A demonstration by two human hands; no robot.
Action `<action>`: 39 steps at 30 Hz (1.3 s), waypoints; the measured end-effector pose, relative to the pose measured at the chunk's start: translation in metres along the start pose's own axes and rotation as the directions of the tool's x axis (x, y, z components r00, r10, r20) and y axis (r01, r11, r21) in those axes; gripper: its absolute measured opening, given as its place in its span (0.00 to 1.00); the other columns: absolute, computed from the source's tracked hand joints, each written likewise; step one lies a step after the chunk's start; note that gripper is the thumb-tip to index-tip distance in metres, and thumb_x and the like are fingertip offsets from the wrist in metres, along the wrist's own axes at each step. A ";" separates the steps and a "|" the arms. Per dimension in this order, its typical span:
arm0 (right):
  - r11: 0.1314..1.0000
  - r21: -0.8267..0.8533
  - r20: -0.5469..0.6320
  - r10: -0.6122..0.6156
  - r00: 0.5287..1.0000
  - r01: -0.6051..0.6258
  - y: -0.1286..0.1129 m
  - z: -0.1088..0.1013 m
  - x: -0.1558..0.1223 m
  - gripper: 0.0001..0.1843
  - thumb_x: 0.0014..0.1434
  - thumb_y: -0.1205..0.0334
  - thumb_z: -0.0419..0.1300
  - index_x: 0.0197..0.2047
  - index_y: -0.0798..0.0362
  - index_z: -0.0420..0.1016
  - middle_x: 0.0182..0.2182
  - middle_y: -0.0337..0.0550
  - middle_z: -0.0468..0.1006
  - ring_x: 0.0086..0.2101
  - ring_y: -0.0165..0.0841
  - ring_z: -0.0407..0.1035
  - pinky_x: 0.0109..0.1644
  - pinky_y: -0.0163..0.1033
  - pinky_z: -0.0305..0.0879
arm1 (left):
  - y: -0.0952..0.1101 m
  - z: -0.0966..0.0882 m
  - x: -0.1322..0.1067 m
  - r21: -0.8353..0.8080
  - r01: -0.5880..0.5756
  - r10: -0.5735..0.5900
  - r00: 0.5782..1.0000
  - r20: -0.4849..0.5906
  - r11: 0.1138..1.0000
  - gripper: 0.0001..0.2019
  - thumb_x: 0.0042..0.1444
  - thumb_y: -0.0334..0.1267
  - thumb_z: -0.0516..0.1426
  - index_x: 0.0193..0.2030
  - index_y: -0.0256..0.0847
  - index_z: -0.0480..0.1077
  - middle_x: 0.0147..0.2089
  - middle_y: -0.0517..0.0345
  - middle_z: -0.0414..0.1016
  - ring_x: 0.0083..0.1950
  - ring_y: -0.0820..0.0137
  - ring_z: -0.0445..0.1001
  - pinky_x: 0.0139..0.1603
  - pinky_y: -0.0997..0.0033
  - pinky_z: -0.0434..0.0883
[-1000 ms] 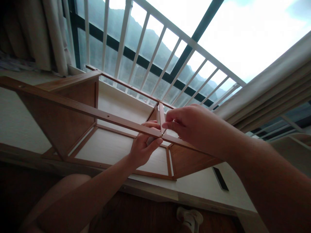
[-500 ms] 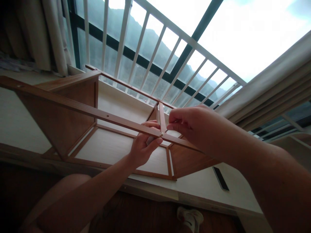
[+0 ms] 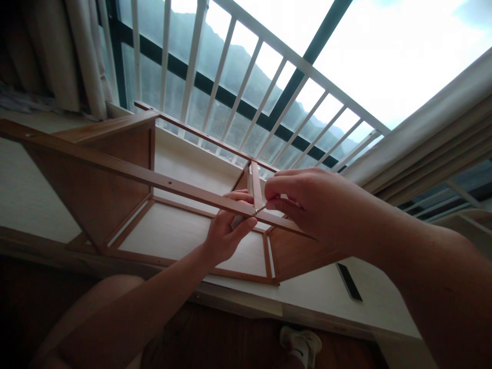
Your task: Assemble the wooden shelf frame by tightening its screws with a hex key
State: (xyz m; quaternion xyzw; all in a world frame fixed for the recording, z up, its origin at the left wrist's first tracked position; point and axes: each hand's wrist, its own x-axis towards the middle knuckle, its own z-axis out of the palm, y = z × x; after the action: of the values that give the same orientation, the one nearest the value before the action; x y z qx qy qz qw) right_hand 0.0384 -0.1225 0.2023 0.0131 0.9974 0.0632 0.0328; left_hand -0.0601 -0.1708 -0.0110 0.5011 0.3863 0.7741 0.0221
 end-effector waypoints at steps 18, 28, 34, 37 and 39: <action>0.996 -0.018 0.025 -0.090 0.996 0.090 0.000 -0.006 0.007 0.12 0.64 0.64 0.53 0.33 0.52 0.76 0.36 0.46 0.78 0.34 0.33 0.71 0.38 0.37 0.62 | 0.003 -0.002 0.001 0.015 -0.008 0.008 1.000 0.010 1.000 0.08 0.59 0.41 0.59 0.42 0.41 0.71 0.50 0.51 0.71 0.62 0.59 0.63 0.63 0.55 0.62; 0.991 -0.098 -0.025 -0.098 0.995 0.095 0.002 -0.004 0.011 0.09 0.62 0.64 0.55 0.35 0.50 0.78 0.38 0.45 0.79 0.37 0.35 0.71 0.40 0.38 0.62 | 0.004 -0.002 0.001 0.013 0.009 -0.009 1.000 0.005 1.000 0.09 0.59 0.42 0.59 0.41 0.40 0.72 0.52 0.50 0.70 0.62 0.58 0.63 0.63 0.56 0.63; 0.995 -0.099 0.014 0.002 1.000 0.000 0.000 -0.001 0.010 0.11 0.62 0.62 0.54 0.32 0.51 0.76 0.27 0.40 0.76 0.27 0.29 0.67 0.33 0.36 0.59 | 0.001 -0.001 0.000 0.005 -0.006 0.006 1.000 0.004 1.000 0.08 0.59 0.41 0.59 0.42 0.41 0.72 0.51 0.51 0.70 0.62 0.60 0.63 0.63 0.56 0.63; 0.986 -0.079 0.023 0.151 0.988 -0.149 -0.003 0.005 0.010 0.13 0.62 0.59 0.55 0.28 0.52 0.73 0.16 0.34 0.66 0.18 0.25 0.56 0.26 0.34 0.51 | 0.001 -0.002 0.001 0.016 0.000 0.000 1.000 0.008 1.000 0.08 0.58 0.41 0.59 0.42 0.41 0.72 0.51 0.50 0.70 0.62 0.59 0.63 0.63 0.54 0.62; 0.978 -0.056 -0.008 0.199 0.980 -0.199 -0.005 0.008 0.010 0.17 0.63 0.54 0.56 0.25 0.53 0.71 0.14 0.33 0.63 0.17 0.24 0.53 0.24 0.35 0.48 | 0.001 -0.002 0.001 0.020 0.003 -0.003 1.000 0.015 1.000 0.08 0.58 0.41 0.59 0.42 0.41 0.72 0.51 0.50 0.70 0.62 0.59 0.63 0.63 0.54 0.62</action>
State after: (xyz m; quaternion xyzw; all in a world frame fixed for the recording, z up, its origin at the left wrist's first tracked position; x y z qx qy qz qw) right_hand 0.0288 -0.1261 0.1930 0.1118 0.9889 0.0941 0.0255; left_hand -0.0618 -0.1723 -0.0104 0.5067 0.3944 0.7663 0.0213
